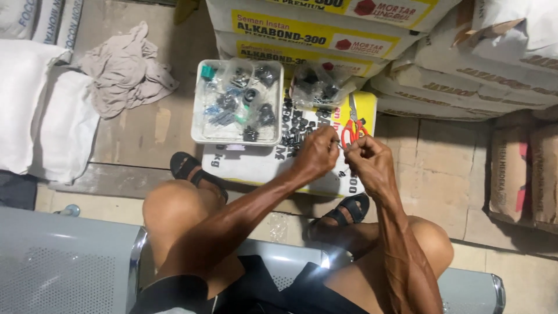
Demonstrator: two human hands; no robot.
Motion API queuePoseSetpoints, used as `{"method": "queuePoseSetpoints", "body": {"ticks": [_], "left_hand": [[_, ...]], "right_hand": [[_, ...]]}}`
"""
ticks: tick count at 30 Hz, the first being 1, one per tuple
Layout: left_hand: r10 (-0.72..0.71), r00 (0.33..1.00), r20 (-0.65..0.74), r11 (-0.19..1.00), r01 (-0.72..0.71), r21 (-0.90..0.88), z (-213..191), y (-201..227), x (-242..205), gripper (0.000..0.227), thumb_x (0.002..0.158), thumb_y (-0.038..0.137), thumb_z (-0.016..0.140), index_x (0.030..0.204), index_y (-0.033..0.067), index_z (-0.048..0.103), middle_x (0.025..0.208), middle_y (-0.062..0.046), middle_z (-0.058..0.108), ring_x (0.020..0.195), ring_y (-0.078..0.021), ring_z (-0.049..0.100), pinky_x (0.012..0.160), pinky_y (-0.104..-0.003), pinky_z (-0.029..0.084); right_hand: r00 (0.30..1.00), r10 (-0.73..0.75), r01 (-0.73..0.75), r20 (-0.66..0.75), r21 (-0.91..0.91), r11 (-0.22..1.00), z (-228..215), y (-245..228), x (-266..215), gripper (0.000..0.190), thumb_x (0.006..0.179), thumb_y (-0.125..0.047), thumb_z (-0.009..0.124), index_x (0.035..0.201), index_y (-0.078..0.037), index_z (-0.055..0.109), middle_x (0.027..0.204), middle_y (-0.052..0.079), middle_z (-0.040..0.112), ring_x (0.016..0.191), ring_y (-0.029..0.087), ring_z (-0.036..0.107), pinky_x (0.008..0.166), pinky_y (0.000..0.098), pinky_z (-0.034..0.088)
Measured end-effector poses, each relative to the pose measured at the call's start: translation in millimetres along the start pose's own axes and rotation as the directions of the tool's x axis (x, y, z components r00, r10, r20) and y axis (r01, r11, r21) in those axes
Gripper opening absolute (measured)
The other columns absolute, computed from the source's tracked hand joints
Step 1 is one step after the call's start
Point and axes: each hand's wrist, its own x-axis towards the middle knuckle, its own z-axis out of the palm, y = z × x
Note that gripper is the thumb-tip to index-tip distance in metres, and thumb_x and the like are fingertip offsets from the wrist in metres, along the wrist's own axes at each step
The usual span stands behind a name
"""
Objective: Sorting small black fasteners from a pile into a white plastic organizer tray
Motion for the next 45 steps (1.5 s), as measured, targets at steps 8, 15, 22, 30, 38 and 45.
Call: {"method": "queuePoseSetpoints", "body": {"ticks": [8, 15, 22, 30, 38, 45], "left_hand": [[-0.188, 0.960, 0.210, 0.936, 0.110, 0.335, -2.0, -13.5, -35.1, 0.015, 0.086, 0.002, 0.062, 0.099, -0.0021, 0.067, 0.091, -0.027, 0.071, 0.079, -0.0463, 0.073, 0.066, -0.054, 0.061], [-0.046, 0.960, 0.276, 0.739, -0.153, 0.656, 64.8, -134.4, -86.5, 0.013, 0.087, 0.011, 0.064, 0.099, 0.0078, 0.068, 0.091, -0.010, 0.066, 0.071, -0.0313, 0.074, 0.061, -0.043, 0.062], [-0.011, 0.967, 0.253, 0.708, -0.171, 0.685, 40.2, -98.9, -85.6, 0.010, 0.089, 0.009, 0.064, 0.098, 0.0049, 0.067, 0.089, -0.010, 0.064, 0.068, -0.0292, 0.072, 0.058, -0.041, 0.060], [-0.276, 0.938, 0.210, 0.803, 0.105, 0.587, 28.8, -99.3, -98.8, 0.011, 0.084, 0.011, 0.062, 0.087, 0.0016, 0.067, 0.072, -0.014, 0.064, 0.063, -0.0386, 0.073, 0.057, -0.049, 0.059], [-0.427, 0.903, -0.032, 0.894, 0.417, -0.164, -11.3, -16.5, -39.8, 0.020, 0.090, 0.011, 0.070, 0.105, -0.0008, 0.071, 0.079, -0.019, 0.071, 0.067, -0.0365, 0.071, 0.057, -0.043, 0.059], [-0.570, 0.804, 0.167, 0.571, 0.534, -0.623, -20.6, 2.7, -23.1, 0.014, 0.091, 0.003, 0.066, 0.101, -0.0068, 0.069, 0.074, -0.021, 0.068, 0.056, -0.0181, 0.071, 0.048, -0.025, 0.062]], "right_hand": [[0.972, -0.235, 0.213, 0.008, -0.459, 0.863, 1.2, 30.4, 14.3, 0.006, 0.088, -0.005, 0.070, 0.089, -0.001, 0.066, 0.069, 0.019, 0.062, 0.070, 0.036, 0.060, 0.061, 0.0475, 0.044], [0.966, -0.225, 0.212, 0.127, -0.889, 0.407, 35.6, 149.8, 53.4, 0.012, 0.088, -0.019, 0.069, 0.099, -0.016, 0.065, 0.081, 0.009, 0.071, 0.078, 0.035, 0.074, 0.070, 0.0514, 0.060], [0.873, -0.423, 0.374, 0.244, -0.891, 0.258, 32.8, 173.8, 65.1, 0.023, 0.086, -0.033, 0.078, 0.101, -0.018, 0.069, 0.083, 0.006, 0.066, 0.080, 0.029, 0.071, 0.074, 0.0443, 0.054], [0.862, -0.378, 0.468, 0.339, -0.819, 0.333, 48.0, 174.5, 64.1, 0.014, 0.083, -0.026, 0.080, 0.090, -0.019, 0.070, 0.091, 0.005, 0.061, 0.090, 0.027, 0.065, 0.079, 0.0390, 0.049], [0.968, -0.095, 0.185, 0.232, -0.402, 0.897, 26.2, 98.8, 41.2, 0.002, 0.090, -0.012, 0.076, 0.091, -0.013, 0.075, 0.074, 0.005, 0.065, 0.073, 0.019, 0.062, 0.066, 0.0339, 0.050], [0.992, 0.029, 0.009, 0.124, -0.294, 0.956, 5.0, 55.7, 14.9, 0.008, 0.097, -0.015, 0.074, 0.097, -0.008, 0.076, 0.075, 0.010, 0.069, 0.070, 0.016, 0.063, 0.068, 0.0326, 0.052]]}}
